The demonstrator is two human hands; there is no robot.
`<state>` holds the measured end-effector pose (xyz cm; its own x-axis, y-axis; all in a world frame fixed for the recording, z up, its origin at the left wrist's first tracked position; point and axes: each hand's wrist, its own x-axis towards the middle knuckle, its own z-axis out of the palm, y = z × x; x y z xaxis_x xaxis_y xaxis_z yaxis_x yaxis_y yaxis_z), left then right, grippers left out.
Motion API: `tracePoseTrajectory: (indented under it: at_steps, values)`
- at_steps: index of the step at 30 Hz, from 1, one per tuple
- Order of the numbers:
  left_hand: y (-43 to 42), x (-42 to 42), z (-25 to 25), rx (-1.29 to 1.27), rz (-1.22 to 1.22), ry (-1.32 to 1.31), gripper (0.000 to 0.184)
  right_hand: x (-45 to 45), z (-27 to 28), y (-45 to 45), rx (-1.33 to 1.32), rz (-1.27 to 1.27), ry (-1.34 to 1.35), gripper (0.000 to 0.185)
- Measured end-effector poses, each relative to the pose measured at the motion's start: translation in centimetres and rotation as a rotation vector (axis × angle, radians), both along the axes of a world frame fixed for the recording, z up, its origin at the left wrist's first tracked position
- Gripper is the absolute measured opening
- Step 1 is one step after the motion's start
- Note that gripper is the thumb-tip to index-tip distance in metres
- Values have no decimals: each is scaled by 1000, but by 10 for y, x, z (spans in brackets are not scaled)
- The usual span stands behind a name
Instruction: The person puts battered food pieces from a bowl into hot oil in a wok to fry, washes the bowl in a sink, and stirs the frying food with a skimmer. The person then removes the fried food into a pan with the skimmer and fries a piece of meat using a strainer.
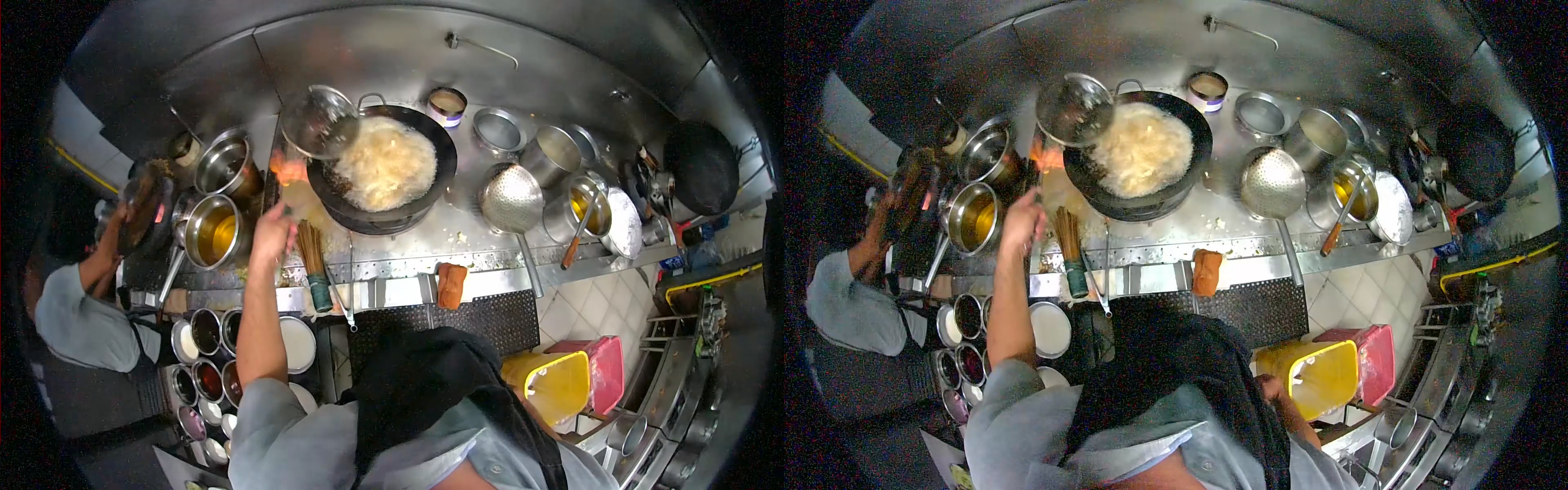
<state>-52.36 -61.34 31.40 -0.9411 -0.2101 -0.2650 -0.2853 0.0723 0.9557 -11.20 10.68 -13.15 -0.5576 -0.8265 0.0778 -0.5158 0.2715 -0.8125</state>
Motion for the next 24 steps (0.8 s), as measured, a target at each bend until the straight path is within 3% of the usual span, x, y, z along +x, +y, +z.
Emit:
tracePoseTrajectory:
  at_steps: [2,4,5,6,7,10,14,15,16,19,20,24]
  values:
    - [-21,-50,-1,-347,-10,-14,48,36,13,-6,216,-265,-232,38]
    - [-34,-96,-25,-965,44,473,47,84,10,-4,648,-719,-481,39]
    - [-31,-116,-24,-957,34,472,47,104,8,-7,923,-951,-577,40]
    - [-26,-133,-21,-1076,17,223,39,118,17,-19,1120,-1115,-624,41]
    - [-24,-145,-20,-1190,-4,-33,34,120,20,-17,1071,-1155,-701,40]
    - [-39,-169,-49,-1294,-97,-63,33,94,54,-37,760,-1066,-763,39]
    - [-18,-129,-10,-1264,-22,-9,32,62,75,-52,522,-945,-757,37]
    - [-9,-107,6,-1292,-61,69,39,59,74,-50,470,-910,-752,36]
    - [-2,-90,14,-1319,-97,146,48,57,68,-46,419,-864,-730,36]
    - [9,-55,12,-1324,-186,280,47,54,37,-28,230,-690,-641,35]
    - [5,-56,-10,-1341,-224,305,48,55,22,-20,129,-622,-618,35]
    - [51,-28,-35,-1372,-187,219,50,56,-48,21,-562,-391,-820,33]
